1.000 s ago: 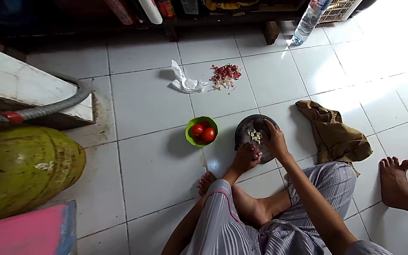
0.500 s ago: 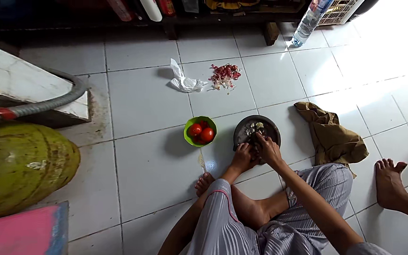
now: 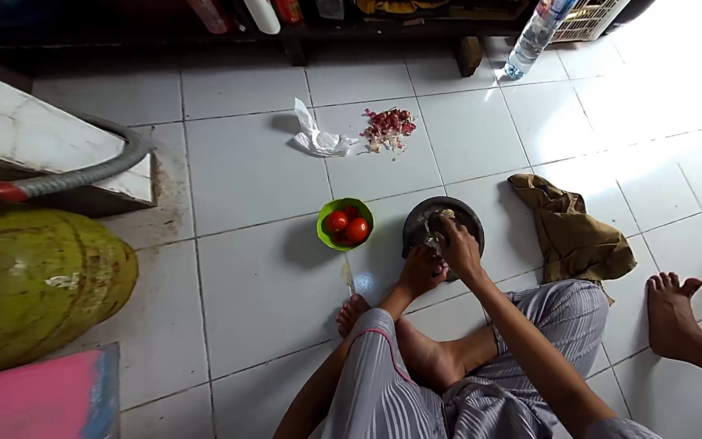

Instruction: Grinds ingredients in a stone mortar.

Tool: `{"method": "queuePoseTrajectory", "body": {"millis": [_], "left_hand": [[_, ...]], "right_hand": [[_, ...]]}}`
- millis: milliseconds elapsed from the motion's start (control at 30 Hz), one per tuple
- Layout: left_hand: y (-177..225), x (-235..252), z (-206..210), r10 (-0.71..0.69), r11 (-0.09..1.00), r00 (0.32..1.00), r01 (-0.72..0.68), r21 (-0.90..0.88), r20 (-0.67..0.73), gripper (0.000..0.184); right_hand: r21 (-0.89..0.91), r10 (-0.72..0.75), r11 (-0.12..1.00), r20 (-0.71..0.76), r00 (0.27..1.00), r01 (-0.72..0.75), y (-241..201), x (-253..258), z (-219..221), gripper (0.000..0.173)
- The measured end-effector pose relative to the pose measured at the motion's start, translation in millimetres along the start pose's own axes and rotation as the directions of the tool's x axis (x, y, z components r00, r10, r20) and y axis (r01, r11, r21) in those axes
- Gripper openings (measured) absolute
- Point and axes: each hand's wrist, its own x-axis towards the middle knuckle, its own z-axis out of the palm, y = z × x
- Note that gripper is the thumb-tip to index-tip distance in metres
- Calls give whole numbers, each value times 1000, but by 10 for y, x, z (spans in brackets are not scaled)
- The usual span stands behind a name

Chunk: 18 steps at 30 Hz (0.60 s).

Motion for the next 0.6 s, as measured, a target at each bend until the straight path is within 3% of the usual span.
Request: {"method": "queuePoseTrajectory", "body": {"millis": [100, 233, 367, 533, 600], "left_hand": [[-55, 12, 47, 30, 999, 999, -29, 44, -30, 31], [-25, 6, 13, 22, 999, 999, -22, 24, -24, 32], [-39, 14, 55, 33, 998, 997, -30, 46, -64, 30], [-20, 23, 2, 9, 1000, 1000, -8, 7, -26, 32], [-21, 10, 27, 13, 999, 999, -12, 35, -38, 31]], "right_hand": [[-40, 26, 999, 113, 993, -21, 36, 77, -80, 48], [-35, 55, 998, -13, 998, -56, 63, -100, -206, 47], [-158, 64, 987, 187, 980, -34, 141, -58, -95, 49], [-24, 34, 999, -47, 998, -35, 74, -72, -184, 48], [-72, 39, 997, 67, 997, -34, 125, -26, -76, 50]]}}
